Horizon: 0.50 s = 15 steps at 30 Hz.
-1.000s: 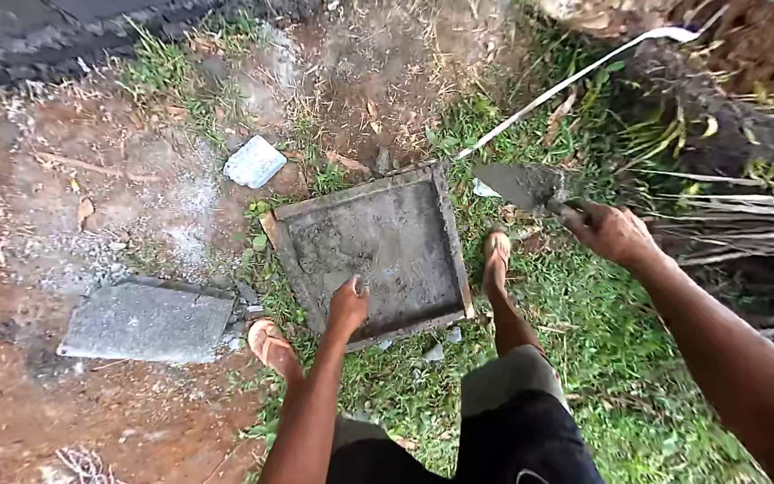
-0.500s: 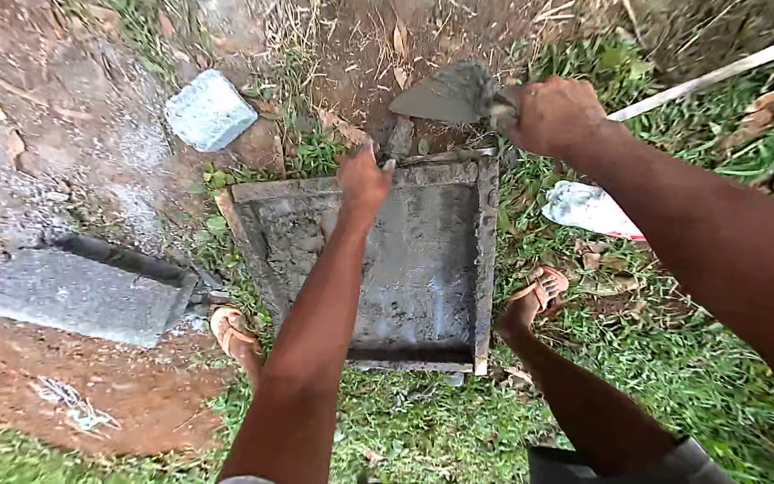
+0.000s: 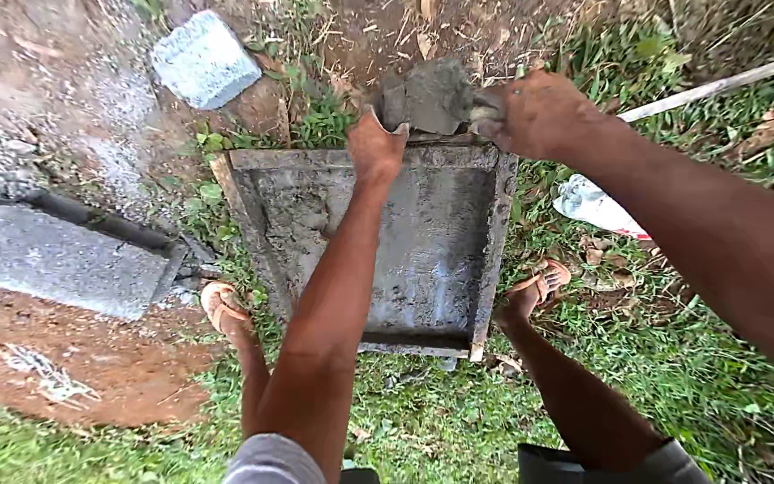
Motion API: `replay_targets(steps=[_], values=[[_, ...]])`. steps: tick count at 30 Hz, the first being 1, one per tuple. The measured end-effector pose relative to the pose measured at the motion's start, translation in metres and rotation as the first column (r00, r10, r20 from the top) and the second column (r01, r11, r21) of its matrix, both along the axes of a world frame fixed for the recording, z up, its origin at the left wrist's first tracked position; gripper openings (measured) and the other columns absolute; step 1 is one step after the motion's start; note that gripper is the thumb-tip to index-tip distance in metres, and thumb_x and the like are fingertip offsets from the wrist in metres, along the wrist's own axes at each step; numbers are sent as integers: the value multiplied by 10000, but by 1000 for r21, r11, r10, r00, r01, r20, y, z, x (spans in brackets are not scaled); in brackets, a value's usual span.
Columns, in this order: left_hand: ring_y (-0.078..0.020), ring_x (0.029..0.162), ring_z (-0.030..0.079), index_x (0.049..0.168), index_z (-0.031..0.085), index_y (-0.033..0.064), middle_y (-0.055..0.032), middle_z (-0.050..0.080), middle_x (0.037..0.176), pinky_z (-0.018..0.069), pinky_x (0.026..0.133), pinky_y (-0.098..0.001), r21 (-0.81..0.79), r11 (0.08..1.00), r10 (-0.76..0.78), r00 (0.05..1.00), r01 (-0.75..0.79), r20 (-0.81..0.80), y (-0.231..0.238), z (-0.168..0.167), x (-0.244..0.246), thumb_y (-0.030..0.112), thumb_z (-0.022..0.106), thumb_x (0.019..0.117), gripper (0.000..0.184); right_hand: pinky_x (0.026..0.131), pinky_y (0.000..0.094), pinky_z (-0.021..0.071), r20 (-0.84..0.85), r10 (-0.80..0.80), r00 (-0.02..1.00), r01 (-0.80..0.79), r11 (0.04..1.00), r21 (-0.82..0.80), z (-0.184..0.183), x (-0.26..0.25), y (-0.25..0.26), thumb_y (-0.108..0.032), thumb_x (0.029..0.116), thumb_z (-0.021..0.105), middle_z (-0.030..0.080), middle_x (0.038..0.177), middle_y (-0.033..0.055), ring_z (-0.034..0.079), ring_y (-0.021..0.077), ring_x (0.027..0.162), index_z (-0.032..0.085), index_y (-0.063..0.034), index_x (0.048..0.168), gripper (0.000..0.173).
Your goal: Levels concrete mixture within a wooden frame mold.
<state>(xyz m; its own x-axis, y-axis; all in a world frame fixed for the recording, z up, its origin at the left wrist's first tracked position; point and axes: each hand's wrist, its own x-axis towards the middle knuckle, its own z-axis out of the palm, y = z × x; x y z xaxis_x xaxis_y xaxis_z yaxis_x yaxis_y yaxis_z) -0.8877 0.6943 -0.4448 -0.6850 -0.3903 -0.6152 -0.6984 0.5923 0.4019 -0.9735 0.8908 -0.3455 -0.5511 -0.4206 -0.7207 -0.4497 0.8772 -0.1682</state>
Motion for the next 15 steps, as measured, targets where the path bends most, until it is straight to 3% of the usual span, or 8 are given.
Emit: replay_targets(steps=[4,6,7,10,12,14,15], values=[[-409,1206,628,1410,551,6,-247,660,1262,486,1046,-582,34,999,-39,996,42,-79,-43,56,46,411,735,920,661,771,710,519,-9,-103,995,101,985,-142,49,61,-14,-332,1029,581,686,1007,290,678,521,952,632,-13,1243,388],[-402,1201,631,1397,564,8,-241,663,1257,494,1042,-583,59,997,-47,997,50,-59,-67,74,89,408,734,927,640,781,682,538,72,-171,983,182,962,-202,68,109,-35,-250,1006,636,682,1030,276,683,490,935,631,10,1232,345],[-404,1201,633,1381,574,0,-245,662,1257,496,1040,-591,72,996,-41,998,44,-43,-78,79,110,394,737,929,622,796,671,545,115,-205,972,226,951,-212,73,133,-48,-215,1000,657,678,1076,279,682,485,950,623,12,1285,366],[-420,1220,621,1388,566,-27,-271,652,1271,470,1061,-608,137,990,-33,997,23,75,-110,66,164,348,717,956,591,781,673,547,157,-312,937,327,941,-88,57,186,-80,-170,996,644,633,1261,276,683,490,971,559,-65,1432,457],[-452,1297,564,1499,459,-22,-297,589,1374,427,1103,-634,181,983,-73,962,25,261,-133,60,201,355,707,968,697,769,706,535,122,-458,881,458,889,29,43,213,-88,-160,1011,604,594,1341,304,676,529,986,473,-69,1503,518],[-489,1324,522,1551,379,-9,-315,532,1431,404,1101,-671,156,988,-40,928,-19,370,-155,72,236,366,703,965,767,828,698,534,133,-596,792,585,803,113,41,234,-87,-213,1031,590,619,1266,308,669,520,1029,391,-38,1508,545],[-487,1290,553,1548,391,10,-304,558,1407,431,1071,-673,131,990,-6,927,-46,375,-163,84,258,373,683,983,732,865,685,529,159,-631,759,616,776,136,44,246,-86,-239,1038,591,643,1203,314,670,508,1042,381,-29,1513,559]])
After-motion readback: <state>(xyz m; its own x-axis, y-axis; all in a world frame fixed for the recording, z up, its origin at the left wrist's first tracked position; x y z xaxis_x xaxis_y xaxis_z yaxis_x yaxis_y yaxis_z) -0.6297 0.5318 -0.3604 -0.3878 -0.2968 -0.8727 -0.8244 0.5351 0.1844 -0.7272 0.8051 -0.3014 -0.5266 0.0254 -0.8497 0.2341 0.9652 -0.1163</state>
